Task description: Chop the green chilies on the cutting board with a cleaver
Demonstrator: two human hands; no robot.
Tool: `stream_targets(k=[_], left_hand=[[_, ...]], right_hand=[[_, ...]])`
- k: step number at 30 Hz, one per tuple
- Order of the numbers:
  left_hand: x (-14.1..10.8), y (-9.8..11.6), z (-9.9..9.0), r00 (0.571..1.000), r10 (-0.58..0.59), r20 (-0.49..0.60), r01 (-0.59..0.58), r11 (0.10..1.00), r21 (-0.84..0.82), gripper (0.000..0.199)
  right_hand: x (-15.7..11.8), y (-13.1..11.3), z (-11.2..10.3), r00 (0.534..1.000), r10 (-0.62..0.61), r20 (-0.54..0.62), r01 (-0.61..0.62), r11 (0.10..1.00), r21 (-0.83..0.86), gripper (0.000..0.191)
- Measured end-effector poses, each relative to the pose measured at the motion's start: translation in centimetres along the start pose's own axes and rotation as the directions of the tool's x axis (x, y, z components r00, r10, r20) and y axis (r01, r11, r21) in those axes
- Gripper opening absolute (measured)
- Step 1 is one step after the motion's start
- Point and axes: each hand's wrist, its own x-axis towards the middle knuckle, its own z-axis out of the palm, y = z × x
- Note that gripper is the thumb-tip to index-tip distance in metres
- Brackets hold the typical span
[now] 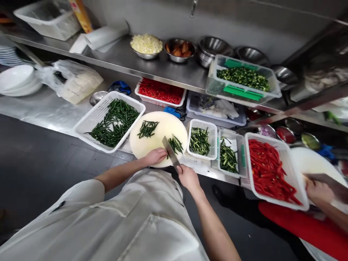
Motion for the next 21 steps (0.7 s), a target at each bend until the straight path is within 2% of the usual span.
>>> stream_targets(k=[2,5,9,12,13,15,17,18,19,21], left_hand=[[0.4,-0.1,0.6,1.000,0.023,0.013,-0.023,0.999,-0.026,0.026],[0.6,-0.4,1.1,0.999,0.029,0.018,-0.029,0.999,-0.032,0.026],[0.6,-0.4,0.9,0.999,0.035,0.019,-0.035,0.999,-0.029,0.024],[0.7,-0.9,-0.7,0.998,0.049,0.029,-0.050,0.998,0.037,0.022],[0.8,-1.3,-1.7,1.000,0.009,0.007,-0.010,0.996,0.094,0.021],[0.9,-2.4,-3.9,0.980,-0.160,-0.115,0.183,0.956,0.229,0.020],[0.8,-3.8,-6.1,0.905,-0.334,-0.264,0.409,0.854,0.322,0.022],[0.6,-4.5,-7.0,0.873,-0.382,-0.302,0.475,0.807,0.352,0.023],[0.4,-5.1,-7.7,0.861,-0.403,-0.311,0.501,0.779,0.378,0.023],[-0.4,-5.9,-8.4,0.878,-0.390,-0.277,0.475,0.778,0.411,0.022]], right_hand=[[-0.2,0.1,-0.4,1.000,0.014,0.026,-0.013,1.000,-0.009,0.038],[0.5,-0.1,0.4,0.999,0.013,0.035,-0.013,1.000,0.008,0.035],[3.8,-2.2,2.3,0.997,0.025,-0.077,-0.018,0.996,0.092,0.036],[5.5,-3.4,2.7,0.985,0.022,-0.171,0.021,0.970,0.243,0.042],[5.5,-3.4,2.8,0.980,0.024,-0.198,0.035,0.957,0.288,0.043],[4.6,-2.6,2.8,0.974,0.017,-0.228,0.063,0.938,0.342,0.045],[2.9,-1.1,3.0,0.982,-0.032,-0.186,0.096,0.935,0.341,0.045],[2.0,-0.3,3.2,0.988,-0.067,-0.136,0.108,0.940,0.323,0.045],[1.2,0.5,3.3,0.992,-0.096,-0.079,0.116,0.948,0.298,0.044],[0.0,1.8,3.6,0.993,-0.121,0.017,0.113,0.962,0.247,0.043]])
